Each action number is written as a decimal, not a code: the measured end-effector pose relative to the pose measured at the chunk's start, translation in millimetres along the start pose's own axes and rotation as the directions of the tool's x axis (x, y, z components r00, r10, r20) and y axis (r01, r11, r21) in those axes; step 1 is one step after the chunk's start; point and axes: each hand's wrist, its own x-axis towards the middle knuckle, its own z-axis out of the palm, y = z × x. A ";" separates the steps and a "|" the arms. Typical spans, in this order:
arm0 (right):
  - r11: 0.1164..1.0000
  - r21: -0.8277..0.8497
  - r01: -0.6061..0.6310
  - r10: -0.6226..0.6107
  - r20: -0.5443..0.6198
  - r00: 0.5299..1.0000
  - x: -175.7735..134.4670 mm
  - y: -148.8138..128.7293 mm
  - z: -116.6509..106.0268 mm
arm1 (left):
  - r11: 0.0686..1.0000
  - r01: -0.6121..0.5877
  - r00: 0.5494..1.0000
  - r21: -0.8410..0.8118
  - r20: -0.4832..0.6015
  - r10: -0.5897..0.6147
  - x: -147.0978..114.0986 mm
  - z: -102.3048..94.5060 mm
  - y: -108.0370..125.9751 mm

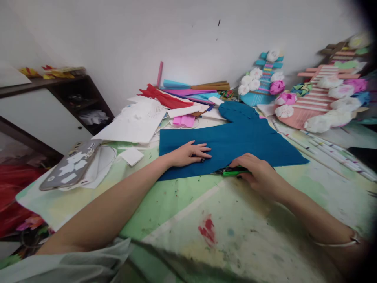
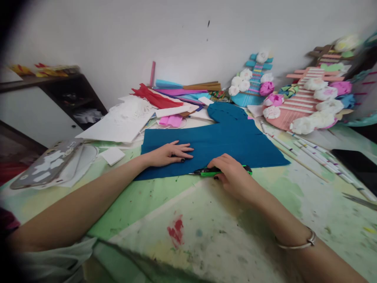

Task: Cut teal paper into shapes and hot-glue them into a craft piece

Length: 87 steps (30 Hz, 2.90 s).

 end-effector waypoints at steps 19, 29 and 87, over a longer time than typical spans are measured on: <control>1.000 -0.014 -0.011 0.011 -0.038 0.999 3.8 0.0 -9.9 | 0.951 -0.072 0.979 -0.302 -0.205 0.009 -5.5 -6.9 -6.4; 1.000 0.009 0.017 -0.017 -0.025 1.000 11.6 -13.9 3.0 | 0.994 -0.024 0.999 -0.110 -0.042 0.019 -3.7 -3.3 -1.7; 0.998 0.008 -0.065 0.065 0.018 0.998 -2.8 -11.1 -8.4 | 0.989 0.128 0.838 -0.080 -0.525 -0.151 -15.8 -16.6 -22.2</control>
